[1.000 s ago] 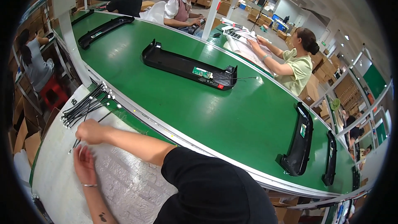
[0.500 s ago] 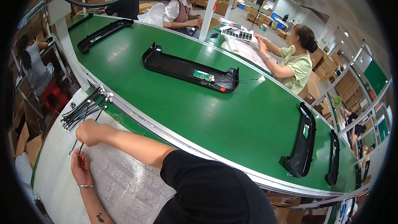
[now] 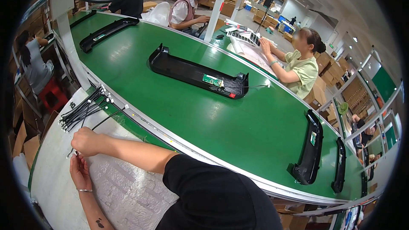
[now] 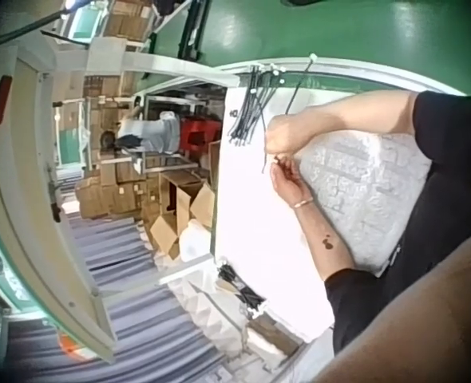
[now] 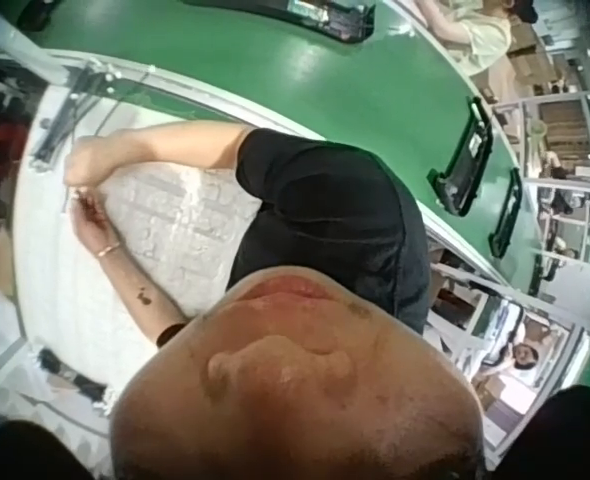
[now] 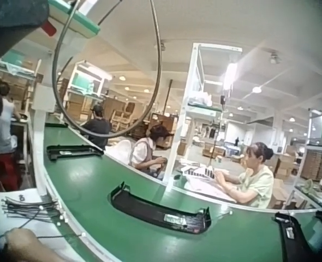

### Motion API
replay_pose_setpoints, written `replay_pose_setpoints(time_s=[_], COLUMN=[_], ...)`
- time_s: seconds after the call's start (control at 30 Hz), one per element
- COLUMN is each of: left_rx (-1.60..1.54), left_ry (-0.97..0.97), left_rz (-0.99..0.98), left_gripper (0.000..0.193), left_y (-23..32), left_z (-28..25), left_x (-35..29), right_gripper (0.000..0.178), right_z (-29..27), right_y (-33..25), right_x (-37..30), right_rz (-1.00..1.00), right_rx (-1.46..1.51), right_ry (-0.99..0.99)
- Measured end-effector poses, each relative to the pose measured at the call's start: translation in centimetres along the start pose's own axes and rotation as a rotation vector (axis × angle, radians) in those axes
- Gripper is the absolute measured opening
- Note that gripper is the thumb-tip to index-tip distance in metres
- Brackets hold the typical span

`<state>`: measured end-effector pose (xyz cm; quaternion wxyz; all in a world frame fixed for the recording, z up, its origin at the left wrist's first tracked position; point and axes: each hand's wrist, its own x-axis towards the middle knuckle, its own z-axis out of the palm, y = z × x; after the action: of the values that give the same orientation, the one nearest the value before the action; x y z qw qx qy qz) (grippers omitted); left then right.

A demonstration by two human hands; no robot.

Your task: The recorder is connecting a small wire harness to a circuit board mounted inside a black plastic component on an assembly line.

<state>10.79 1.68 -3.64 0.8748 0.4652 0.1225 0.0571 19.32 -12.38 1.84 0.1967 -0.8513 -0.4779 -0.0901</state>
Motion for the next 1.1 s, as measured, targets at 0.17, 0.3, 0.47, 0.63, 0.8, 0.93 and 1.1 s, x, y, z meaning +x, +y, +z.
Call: replay_pose_setpoints(time_s=[0.17, 0.3, 0.47, 0.63, 0.8, 0.93, 1.1], left_rx=[0.019, 0.002, -0.047, 0.022, 0.068, 0.080, 0.095], left_ry=[-0.064, -0.070, -0.015, -0.032, -0.050, -0.046, -0.020], left_rz=[-0.007, 0.023, 0.035, 0.033, 0.057, 0.072, 0.080], left_gripper=[0.015, 0.015, 0.017, 0.013, 0.013, 0.013, 0.013], left_y=[-0.5, -0.6, 0.0, -0.5, -0.6, -0.7, -0.8], left_z=[-1.3, -0.9, 0.2, -0.6, -0.9, -0.9, -0.9], left_x=[0.6, 0.5, -0.1, 0.2, 0.4, 0.3, 0.2], right_gripper=[0.016, 0.014, 0.013, 0.014, 0.017, 0.021, 0.015], right_z=[-0.3, 0.1, -0.2, 0.1, 0.0, 0.4, -0.3], right_y=[-0.5, -0.7, -0.8, -0.7, -0.7, -0.7, -1.0], right_x=[-0.1, 0.2, -0.1, -0.1, -0.1, -0.1, -0.2], right_rz=[0.008, 0.000, -0.036, 0.033, 0.047, 0.063, 0.052], right_rx=[-0.008, -0.003, -0.001, 0.000, 0.003, 0.073, 0.097], right_ry=[0.001, 0.003, 0.031, -0.007, -0.026, -0.071, -0.106])
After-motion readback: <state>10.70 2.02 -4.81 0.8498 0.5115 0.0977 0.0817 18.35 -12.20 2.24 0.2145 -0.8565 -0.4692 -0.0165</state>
